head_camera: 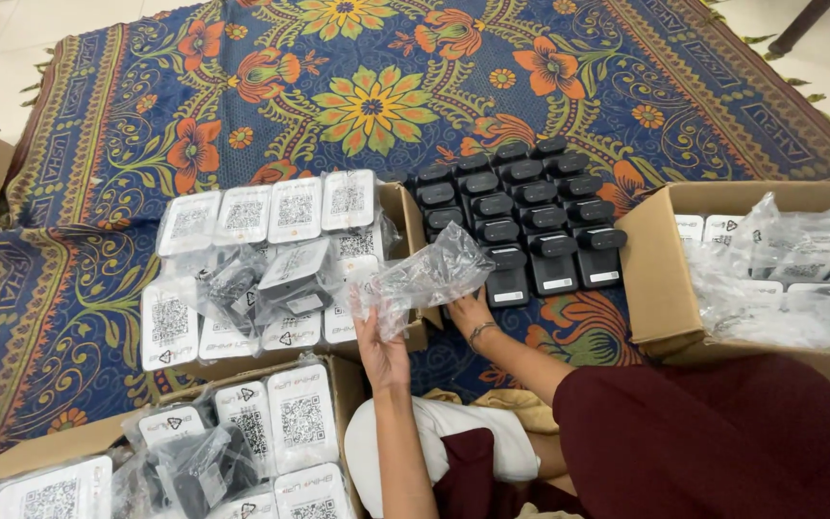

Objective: Unpacking and sorting BHIM UPI payment stands from cardboard boxes.

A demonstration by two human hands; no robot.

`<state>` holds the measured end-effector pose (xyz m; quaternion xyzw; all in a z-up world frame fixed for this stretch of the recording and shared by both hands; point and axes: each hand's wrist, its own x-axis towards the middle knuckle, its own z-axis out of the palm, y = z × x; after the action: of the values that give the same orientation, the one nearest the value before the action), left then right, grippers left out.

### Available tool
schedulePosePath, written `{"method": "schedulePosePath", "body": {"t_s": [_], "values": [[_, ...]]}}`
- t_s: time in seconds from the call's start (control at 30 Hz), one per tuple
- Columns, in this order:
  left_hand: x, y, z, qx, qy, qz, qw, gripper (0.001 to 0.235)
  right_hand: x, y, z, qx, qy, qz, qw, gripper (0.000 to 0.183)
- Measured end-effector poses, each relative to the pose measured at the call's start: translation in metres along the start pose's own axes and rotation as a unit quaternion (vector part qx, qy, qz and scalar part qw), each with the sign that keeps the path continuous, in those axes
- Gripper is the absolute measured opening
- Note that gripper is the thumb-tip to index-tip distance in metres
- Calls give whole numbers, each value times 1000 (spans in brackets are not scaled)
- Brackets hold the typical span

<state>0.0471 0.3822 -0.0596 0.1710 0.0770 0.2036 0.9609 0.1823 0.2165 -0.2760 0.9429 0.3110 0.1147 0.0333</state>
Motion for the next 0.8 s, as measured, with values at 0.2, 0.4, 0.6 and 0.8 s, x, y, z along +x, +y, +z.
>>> {"method": "schedulePosePath", "body": {"t_s": [0.2, 0.4, 0.6, 0.8], "values": [[-2, 0, 10, 12, -8, -9, 1000, 69, 2, -13, 18, -41, -12, 11, 999, 53], [1, -3, 5, 10, -50, -17, 999, 72, 10, -4, 55, -24, 25, 7, 999, 53], [-4, -2, 17, 55, -46, -28, 997, 72, -20, 21, -89, 153, -30, -31, 987, 47], [-7, -4, 11, 89, -63, -36, 993, 71, -98, 41, -195, 438, 40, 91, 893, 47]]}}
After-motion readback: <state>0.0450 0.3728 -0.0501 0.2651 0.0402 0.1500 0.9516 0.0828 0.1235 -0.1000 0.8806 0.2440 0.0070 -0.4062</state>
